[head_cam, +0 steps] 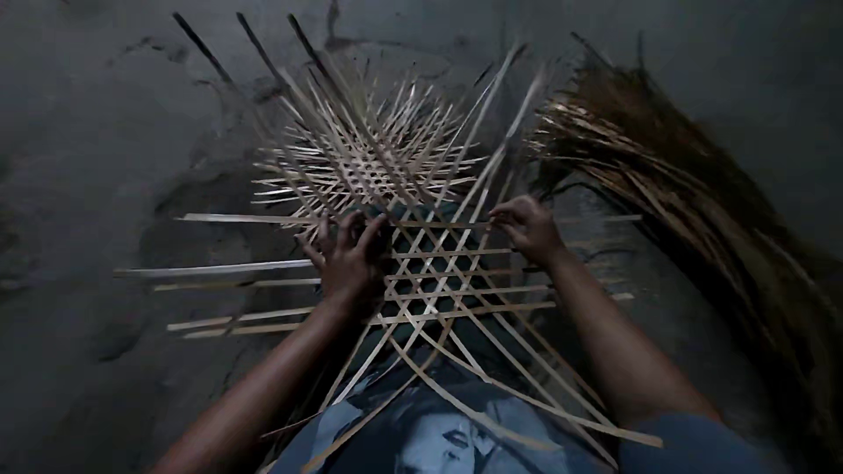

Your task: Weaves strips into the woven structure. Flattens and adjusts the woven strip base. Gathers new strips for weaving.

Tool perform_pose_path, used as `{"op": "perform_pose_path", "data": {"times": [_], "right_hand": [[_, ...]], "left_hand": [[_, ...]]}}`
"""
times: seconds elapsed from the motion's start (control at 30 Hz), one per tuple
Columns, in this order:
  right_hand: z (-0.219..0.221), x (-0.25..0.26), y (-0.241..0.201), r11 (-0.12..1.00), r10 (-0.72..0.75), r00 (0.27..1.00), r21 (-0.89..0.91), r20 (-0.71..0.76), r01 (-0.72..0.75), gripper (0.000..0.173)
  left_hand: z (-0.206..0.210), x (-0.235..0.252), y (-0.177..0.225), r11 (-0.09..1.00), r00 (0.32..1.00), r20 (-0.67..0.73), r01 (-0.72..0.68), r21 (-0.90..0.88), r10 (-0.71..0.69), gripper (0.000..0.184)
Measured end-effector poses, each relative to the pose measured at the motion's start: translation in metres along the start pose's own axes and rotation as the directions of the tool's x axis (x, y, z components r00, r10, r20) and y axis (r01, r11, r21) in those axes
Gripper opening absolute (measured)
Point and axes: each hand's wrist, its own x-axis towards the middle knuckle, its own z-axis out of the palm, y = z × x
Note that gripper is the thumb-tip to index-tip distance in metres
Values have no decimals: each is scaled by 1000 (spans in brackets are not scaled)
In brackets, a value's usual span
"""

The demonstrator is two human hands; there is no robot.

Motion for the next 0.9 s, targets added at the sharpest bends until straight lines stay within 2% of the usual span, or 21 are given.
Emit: {"op": "perform_pose_path", "data": {"times": [0.23,0.47,0.6,0.73,0.83,0.9], "right_hand": [[1,22,-17,996,-61,996,76,70,56,19],[5,22,-16,988,-126,988,106,91,116,19],[6,20,-20,991,-98,989,101,112,87,21],[12,14,-14,992,-85,988,109,130,71,20],[11,13,-19,998,-57,988,39,147,51,20],[17,12,-34,990,-79,992,-107,98,90,21]], "left_hand": [[2,-2,-2,999,998,-59,-28,17,29,47],[0,-1,-2,1000,1000,-18,-21,7,22,49],[0,0,-2,999,1000,-13,-15,29,16,51],[4,-1,-1,998,1000,-25,4,62,-3,43],[3,-2,1,996,1000,-16,-2,88,3,45],[1,-3,1,996,1000,-9,-14,86,15,46]]}}
